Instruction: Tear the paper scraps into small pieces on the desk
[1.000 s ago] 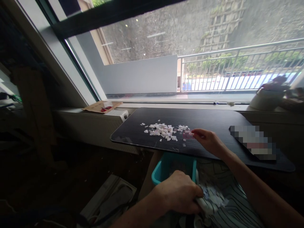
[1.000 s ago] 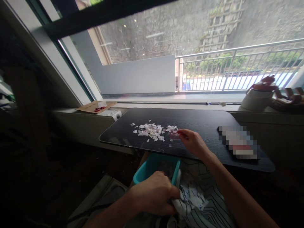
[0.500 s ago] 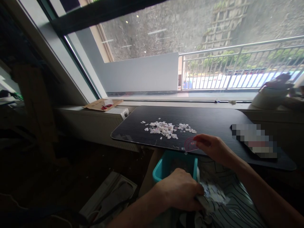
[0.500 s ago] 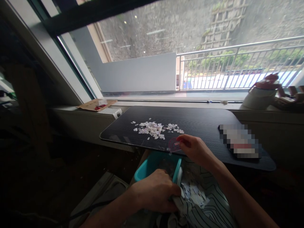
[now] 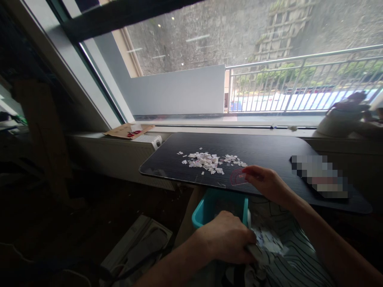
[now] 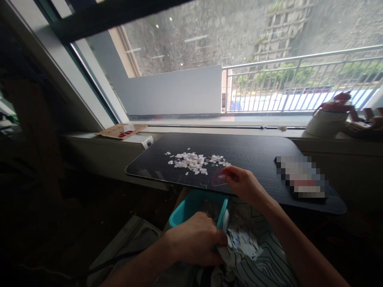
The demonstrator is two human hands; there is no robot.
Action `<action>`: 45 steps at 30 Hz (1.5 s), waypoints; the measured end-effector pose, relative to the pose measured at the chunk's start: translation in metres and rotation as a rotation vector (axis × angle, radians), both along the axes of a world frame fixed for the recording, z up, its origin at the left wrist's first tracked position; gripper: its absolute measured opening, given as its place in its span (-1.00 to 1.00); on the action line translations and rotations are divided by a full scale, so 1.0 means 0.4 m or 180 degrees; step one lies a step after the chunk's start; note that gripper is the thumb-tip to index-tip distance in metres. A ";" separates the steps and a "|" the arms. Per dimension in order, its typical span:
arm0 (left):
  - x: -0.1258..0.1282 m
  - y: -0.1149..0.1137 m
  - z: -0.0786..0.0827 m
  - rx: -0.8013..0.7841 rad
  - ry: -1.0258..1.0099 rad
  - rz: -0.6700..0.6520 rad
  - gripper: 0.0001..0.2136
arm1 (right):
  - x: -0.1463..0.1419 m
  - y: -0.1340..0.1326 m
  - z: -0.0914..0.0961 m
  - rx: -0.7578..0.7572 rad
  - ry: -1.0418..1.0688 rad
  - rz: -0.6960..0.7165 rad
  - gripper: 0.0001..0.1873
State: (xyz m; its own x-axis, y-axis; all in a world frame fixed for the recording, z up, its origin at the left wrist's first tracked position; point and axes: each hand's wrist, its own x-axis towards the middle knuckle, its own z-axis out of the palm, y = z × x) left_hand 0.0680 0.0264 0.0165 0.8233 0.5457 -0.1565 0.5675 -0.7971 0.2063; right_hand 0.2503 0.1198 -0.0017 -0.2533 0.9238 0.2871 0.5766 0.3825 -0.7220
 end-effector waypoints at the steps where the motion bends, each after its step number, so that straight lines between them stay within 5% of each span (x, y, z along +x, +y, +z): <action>1: 0.000 0.000 0.000 0.0004 -0.0001 -0.0005 -0.79 | -0.001 -0.001 0.000 0.0011 -0.0014 -0.0019 -0.74; 8: -0.013 -0.003 -0.010 0.0041 -0.0056 0.0034 -0.80 | -0.011 0.005 0.010 0.0089 0.0003 0.0045 -0.73; 18: -0.101 -0.026 -0.012 0.0014 -0.0252 0.0618 -0.85 | 0.079 0.126 0.027 0.0674 -0.0558 -0.1179 -0.68; 26: -0.113 -0.031 -0.015 0.0004 -0.0296 0.0739 -0.85 | 0.036 0.104 0.028 0.0725 -0.0578 -0.0765 -0.69; 34: -0.106 -0.040 -0.031 -0.0020 -0.0361 0.0714 -0.86 | -0.013 0.208 0.027 0.0973 -0.0758 -0.0516 -0.66; 39: -0.109 -0.038 -0.031 -0.0070 -0.0333 0.0739 -0.86 | -0.032 0.155 0.013 0.0823 -0.0542 -0.0039 -0.68; 45: -0.101 -0.043 -0.020 -0.0189 -0.0322 0.0727 -0.85 | -0.003 0.155 0.023 0.0948 -0.0424 -0.0410 -0.66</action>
State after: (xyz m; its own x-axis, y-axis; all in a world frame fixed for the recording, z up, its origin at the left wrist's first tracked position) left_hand 0.0277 0.0092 0.0085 0.6927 0.7117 -0.1170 0.7057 -0.6353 0.3137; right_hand 0.2492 0.1817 0.0076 -0.1934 0.8313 0.5211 0.7156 0.4829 -0.5048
